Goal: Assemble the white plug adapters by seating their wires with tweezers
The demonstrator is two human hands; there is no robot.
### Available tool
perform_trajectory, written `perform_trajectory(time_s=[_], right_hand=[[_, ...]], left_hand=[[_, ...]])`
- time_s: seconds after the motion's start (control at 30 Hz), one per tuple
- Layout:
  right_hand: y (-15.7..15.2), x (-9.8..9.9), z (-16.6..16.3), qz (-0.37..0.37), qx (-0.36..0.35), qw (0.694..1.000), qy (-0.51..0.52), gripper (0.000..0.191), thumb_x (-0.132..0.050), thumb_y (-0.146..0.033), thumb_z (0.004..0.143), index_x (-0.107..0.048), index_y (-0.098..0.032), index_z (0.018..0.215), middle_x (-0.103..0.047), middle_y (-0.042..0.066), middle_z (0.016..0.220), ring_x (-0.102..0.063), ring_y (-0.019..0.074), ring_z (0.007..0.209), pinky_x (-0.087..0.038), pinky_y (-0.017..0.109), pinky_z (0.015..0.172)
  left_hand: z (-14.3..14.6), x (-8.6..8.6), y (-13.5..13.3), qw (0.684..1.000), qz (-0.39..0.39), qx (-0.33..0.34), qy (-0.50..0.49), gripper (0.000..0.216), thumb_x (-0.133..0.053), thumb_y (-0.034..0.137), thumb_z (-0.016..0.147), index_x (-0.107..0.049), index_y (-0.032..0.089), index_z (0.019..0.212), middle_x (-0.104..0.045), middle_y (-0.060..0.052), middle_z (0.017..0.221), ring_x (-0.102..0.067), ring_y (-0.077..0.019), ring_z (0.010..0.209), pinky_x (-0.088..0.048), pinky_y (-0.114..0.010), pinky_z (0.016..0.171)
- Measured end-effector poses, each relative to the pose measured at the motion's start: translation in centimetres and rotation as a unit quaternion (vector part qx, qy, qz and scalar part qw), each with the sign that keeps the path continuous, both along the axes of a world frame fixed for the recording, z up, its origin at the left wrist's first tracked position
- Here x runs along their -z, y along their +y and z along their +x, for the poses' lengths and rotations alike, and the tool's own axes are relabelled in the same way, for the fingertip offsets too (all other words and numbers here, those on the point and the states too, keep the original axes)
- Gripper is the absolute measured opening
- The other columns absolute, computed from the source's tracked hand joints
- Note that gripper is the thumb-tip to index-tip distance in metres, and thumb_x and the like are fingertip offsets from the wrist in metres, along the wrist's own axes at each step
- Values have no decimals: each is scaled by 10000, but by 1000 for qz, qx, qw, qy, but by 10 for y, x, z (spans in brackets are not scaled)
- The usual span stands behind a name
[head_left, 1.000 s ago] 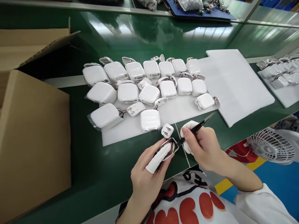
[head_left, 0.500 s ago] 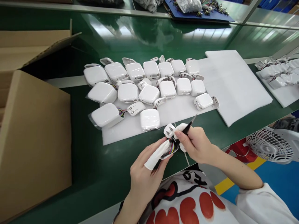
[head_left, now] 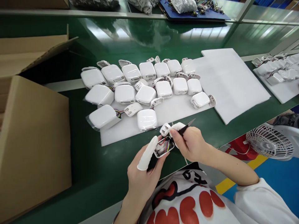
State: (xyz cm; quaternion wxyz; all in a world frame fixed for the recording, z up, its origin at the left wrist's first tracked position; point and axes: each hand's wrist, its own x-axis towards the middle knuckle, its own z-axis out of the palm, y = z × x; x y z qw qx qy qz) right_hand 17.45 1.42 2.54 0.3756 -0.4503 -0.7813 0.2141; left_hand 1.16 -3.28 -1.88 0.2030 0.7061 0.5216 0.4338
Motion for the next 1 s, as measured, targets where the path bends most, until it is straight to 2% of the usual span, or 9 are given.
perform_trajectory(time_s=[0.13, 0.33, 0.43, 0.53, 0.63, 0.73, 0.8, 0.9, 1.0], right_hand=[[-1, -12, 3, -100, 41, 992, 64, 312, -348, -259, 952, -270, -222, 652, -285, -68, 504, -286, 79, 415, -225, 226, 430], [-7, -15, 11, -198, 8, 970, 139, 299, -378, -312, 952, -362, -197, 676, -322, -66, 527, -284, 70, 446, -248, 208, 446], [-13, -15, 14, -238, 54, 951, 190, 348, -359, -388, 959, -381, -195, 671, -353, -58, 525, -325, 75, 457, -269, 200, 439], [-17, -18, 14, -288, 99, 938, 166, 367, -462, -399, 917, -349, -196, 634, -331, -66, 517, -297, 70, 467, -241, 197, 426], [-16, -19, 12, -378, 31, 916, 127, 366, -654, -347, 792, -377, -183, 618, -336, -75, 541, -278, 63, 503, -231, 188, 436], [-12, -14, 11, -437, -25, 889, 136, 334, -740, -305, 695, -444, -167, 626, -376, -76, 573, -297, 59, 524, -248, 183, 451], [-9, -9, 11, -459, -31, 875, 151, 302, -753, -294, 674, -485, -159, 644, -391, -74, 585, -305, 60, 529, -252, 184, 457], [-5, -3, 12, -488, -44, 849, 196, 290, -767, -297, 658, -514, -155, 666, -400, -69, 598, -323, 63, 540, -262, 190, 475], [-5, 2, 11, -492, -35, 837, 236, 379, -773, -328, 654, -432, -170, 602, -352, -79, 565, -297, 59, 518, -240, 198, 467]], left_hand=[[3, -2, 0, 1000, 26, -8, 14, 497, -693, 149, 744, -540, 244, 1207, -667, -20, 1087, -663, -184, 913, -560, -280, 810], [6, -10, -1, 1000, 24, -9, 13, 473, -695, 149, 737, -549, 208, 1184, -605, -53, 1212, -637, -201, 996, -549, -297, 864], [5, -8, -4, 1000, 16, 0, -6, 500, -684, 135, 738, -532, 213, 1208, -611, -58, 1198, -641, -207, 985, -551, -316, 863], [4, -2, -6, 1000, 12, -2, -28, 577, -682, 117, 736, -481, 236, 1264, -645, -45, 1129, -665, -188, 905, -561, -317, 835], [4, 0, -7, 1000, 5, -10, -30, 600, -679, 125, 746, -453, 254, 1286, -663, -29, 1082, -673, -177, 877, -568, -304, 805], [3, -1, -6, 1000, -9, -8, -22, 519, -663, 164, 770, -490, 254, 1252, -674, -19, 1046, -671, -175, 884, -574, -276, 771], [2, -2, -6, 1000, -16, -5, -23, 473, -665, 186, 772, -520, 251, 1217, -675, -20, 1040, -671, -176, 885, -578, -270, 760], [1, -1, -5, 999, -19, 2, -45, 543, -674, 172, 764, -468, 239, 1261, -673, -29, 1056, -669, -180, 898, -577, -297, 793], [1, -2, -4, 998, -15, 16, -59, 527, -680, 150, 755, -480, 231, 1236, -674, -32, 1055, -664, -183, 911, -573, -323, 820]])
